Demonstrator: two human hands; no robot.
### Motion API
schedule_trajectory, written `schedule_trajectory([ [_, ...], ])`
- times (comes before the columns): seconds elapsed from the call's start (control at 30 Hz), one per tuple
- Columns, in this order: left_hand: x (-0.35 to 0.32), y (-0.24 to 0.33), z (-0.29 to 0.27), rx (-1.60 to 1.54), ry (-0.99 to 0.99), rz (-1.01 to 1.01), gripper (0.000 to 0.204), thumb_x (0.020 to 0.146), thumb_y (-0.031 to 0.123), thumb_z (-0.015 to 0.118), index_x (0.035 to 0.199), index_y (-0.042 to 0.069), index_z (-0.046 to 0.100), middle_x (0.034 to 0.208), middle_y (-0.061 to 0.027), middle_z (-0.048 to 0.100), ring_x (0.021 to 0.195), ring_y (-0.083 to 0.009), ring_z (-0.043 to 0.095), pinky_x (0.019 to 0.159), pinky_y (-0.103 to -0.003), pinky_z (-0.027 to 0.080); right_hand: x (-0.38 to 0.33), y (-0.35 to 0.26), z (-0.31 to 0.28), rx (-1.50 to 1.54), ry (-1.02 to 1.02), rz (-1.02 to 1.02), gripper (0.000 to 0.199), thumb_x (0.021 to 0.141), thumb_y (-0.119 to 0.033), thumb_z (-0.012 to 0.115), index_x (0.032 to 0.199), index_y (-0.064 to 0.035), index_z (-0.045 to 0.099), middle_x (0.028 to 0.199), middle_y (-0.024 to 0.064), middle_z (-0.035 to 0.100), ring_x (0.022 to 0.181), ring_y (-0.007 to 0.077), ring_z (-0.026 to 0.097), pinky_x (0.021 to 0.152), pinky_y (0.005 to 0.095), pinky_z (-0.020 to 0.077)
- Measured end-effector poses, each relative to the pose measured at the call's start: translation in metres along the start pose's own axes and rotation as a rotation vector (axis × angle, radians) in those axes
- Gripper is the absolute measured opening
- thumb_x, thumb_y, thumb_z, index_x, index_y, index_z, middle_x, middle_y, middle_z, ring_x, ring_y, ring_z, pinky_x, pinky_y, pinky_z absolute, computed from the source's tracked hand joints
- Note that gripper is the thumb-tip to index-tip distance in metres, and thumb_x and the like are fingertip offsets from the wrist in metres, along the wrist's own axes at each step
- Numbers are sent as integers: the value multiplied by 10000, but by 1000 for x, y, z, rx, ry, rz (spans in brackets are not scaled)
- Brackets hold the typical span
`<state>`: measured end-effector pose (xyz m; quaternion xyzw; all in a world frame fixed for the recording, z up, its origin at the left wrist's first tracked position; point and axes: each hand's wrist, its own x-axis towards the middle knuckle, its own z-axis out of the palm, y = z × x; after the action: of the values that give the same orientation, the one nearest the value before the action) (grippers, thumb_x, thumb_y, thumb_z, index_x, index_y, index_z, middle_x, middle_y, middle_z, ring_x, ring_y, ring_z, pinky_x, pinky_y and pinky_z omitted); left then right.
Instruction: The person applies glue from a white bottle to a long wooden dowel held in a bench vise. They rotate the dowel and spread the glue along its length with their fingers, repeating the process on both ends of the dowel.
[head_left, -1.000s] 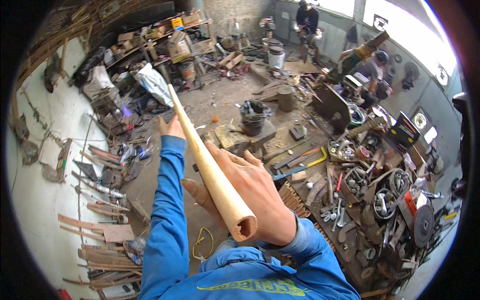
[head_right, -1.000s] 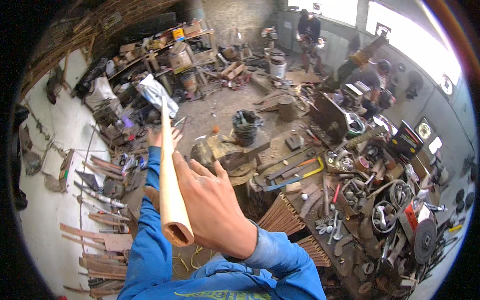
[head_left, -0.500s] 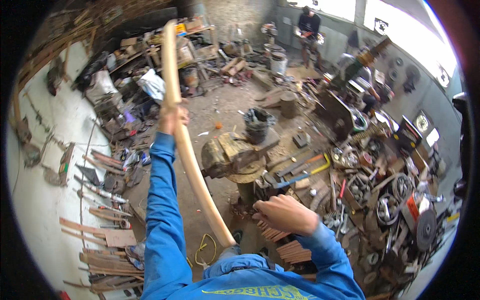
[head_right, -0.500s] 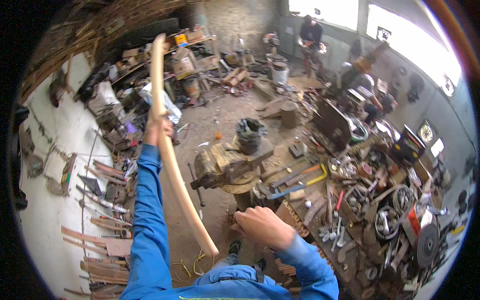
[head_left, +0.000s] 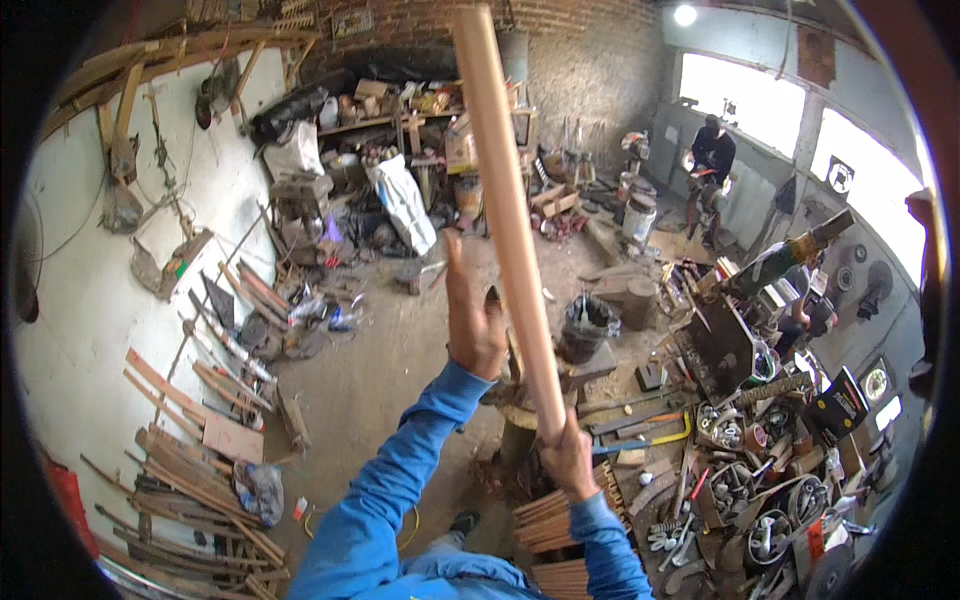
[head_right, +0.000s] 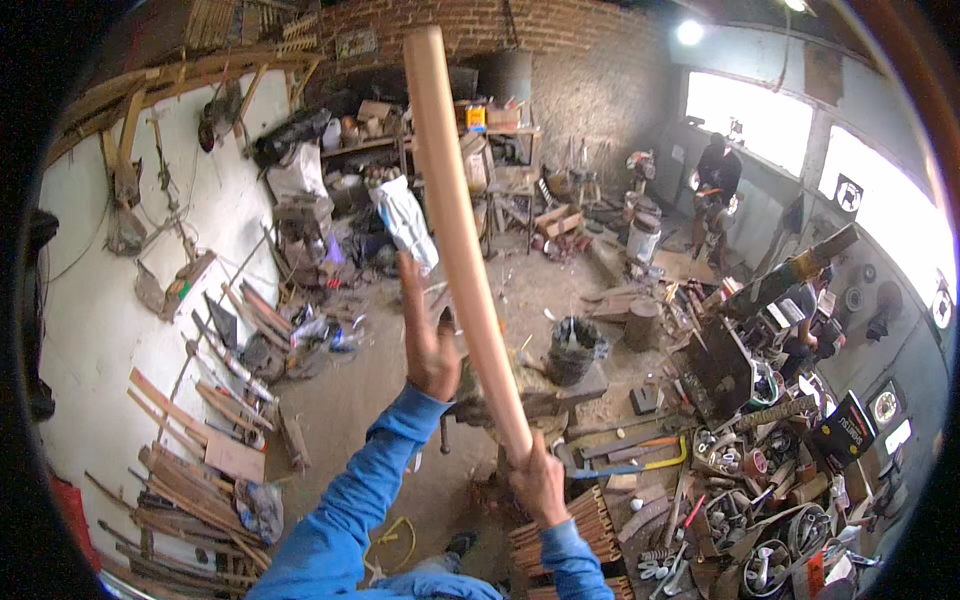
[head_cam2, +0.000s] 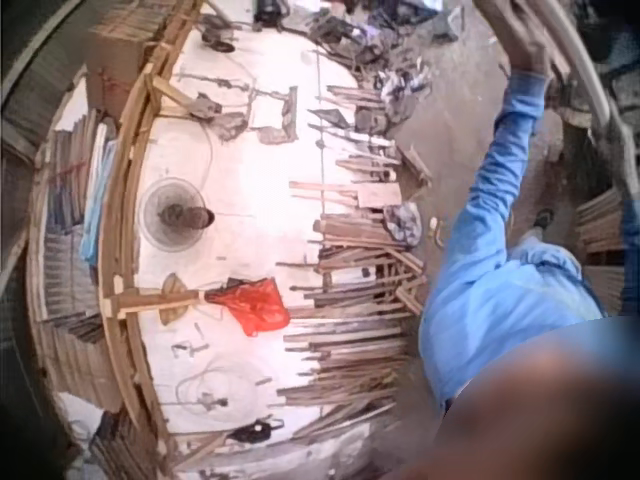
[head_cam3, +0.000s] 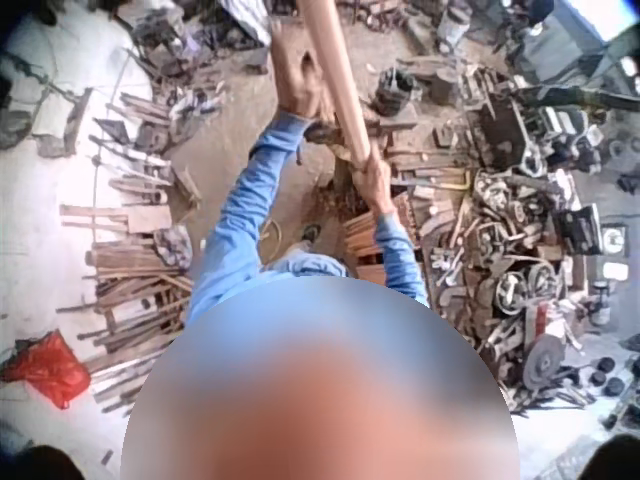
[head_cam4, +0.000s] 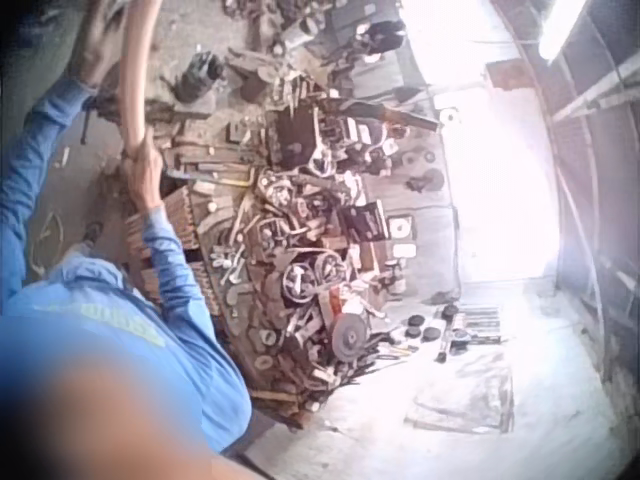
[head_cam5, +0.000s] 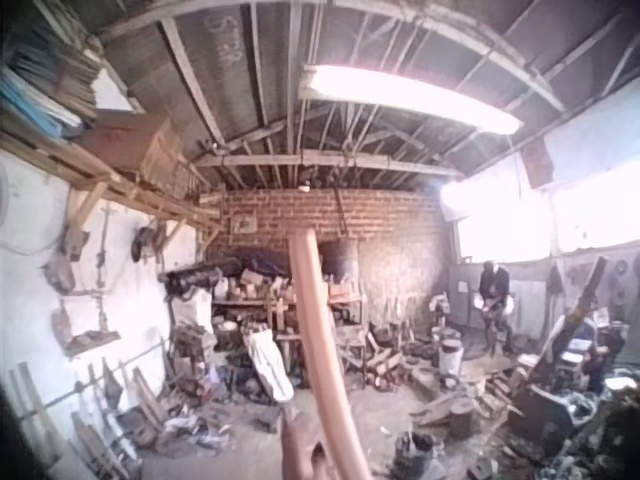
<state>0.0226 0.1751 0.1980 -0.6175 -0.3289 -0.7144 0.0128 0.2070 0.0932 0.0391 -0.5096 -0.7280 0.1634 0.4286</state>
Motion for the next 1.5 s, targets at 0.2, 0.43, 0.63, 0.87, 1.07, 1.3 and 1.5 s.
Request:
schedule_trajectory([
  [0.2,3,26,0,-882,-521,-561,671,996,476,523,1464,33,338,1142,-112,601,894,-156,626,803,-303,523,-82,91,94,173,-29,323,307,790,-178,712,973,-4,538,868,301,629,881,485,622,692,504,493],
  [0.43,-105,117,-8,-1104,-1025,-464,666,902,401,703,1352,-5,425,1092,-76,514,931,-144,486,839,-289,426,-214,200,162,631,90,824,230,911,-175,536,1073,-56,647,1042,123,693,967,268,655,883,399,515],
  [0.63,-173,156,-8,-1068,-1127,-391,594,976,384,569,1359,-8,338,1132,-144,469,996,-239,434,957,-435,266,-314,196,80,896,-307,1193,224,913,-210,548,1049,-68,655,1046,70,647,970,180,602,881,346,505],
  [0.87,-189,171,3,-1070,-1042,-422,554,888,277,715,1274,9,421,1105,-151,493,1021,-237,481,927,-400,342,-349,192,63,805,-681,1165,216,851,-233,678,971,-55,655,1047,62,605,967,153,560,865,320,491],
  [1.07,-180,137,33,-686,-325,-752,536,871,24,723,1258,51,354,1097,-145,605,839,-134,568,777,-278,499,-344,176,54,788,-601,1056,271,798,-253,790,904,-44,654,1047,55,570,964,131,524,850,298,478],
  [1.3,-159,-31,24,-649,-735,-740,493,935,-56,542,1405,73,475,1346,-127,489,1245,-230,503,1028,-331,467,-287,52,-21,356,-235,677,608,902,-233,661,1422,-32,420,1162,167,626,1008,230,610,896,356,485],
  [1.5,-146,-183,13,-326,-768,-867,163,885,8,704,1042,12,746,973,-17,738,904,-109,668,833,-264,546,-205,-34,-40,352,-423,851,598,1020,-201,444,1564,-91,221,1297,274,565,1047,287,625,905,334,474],
])
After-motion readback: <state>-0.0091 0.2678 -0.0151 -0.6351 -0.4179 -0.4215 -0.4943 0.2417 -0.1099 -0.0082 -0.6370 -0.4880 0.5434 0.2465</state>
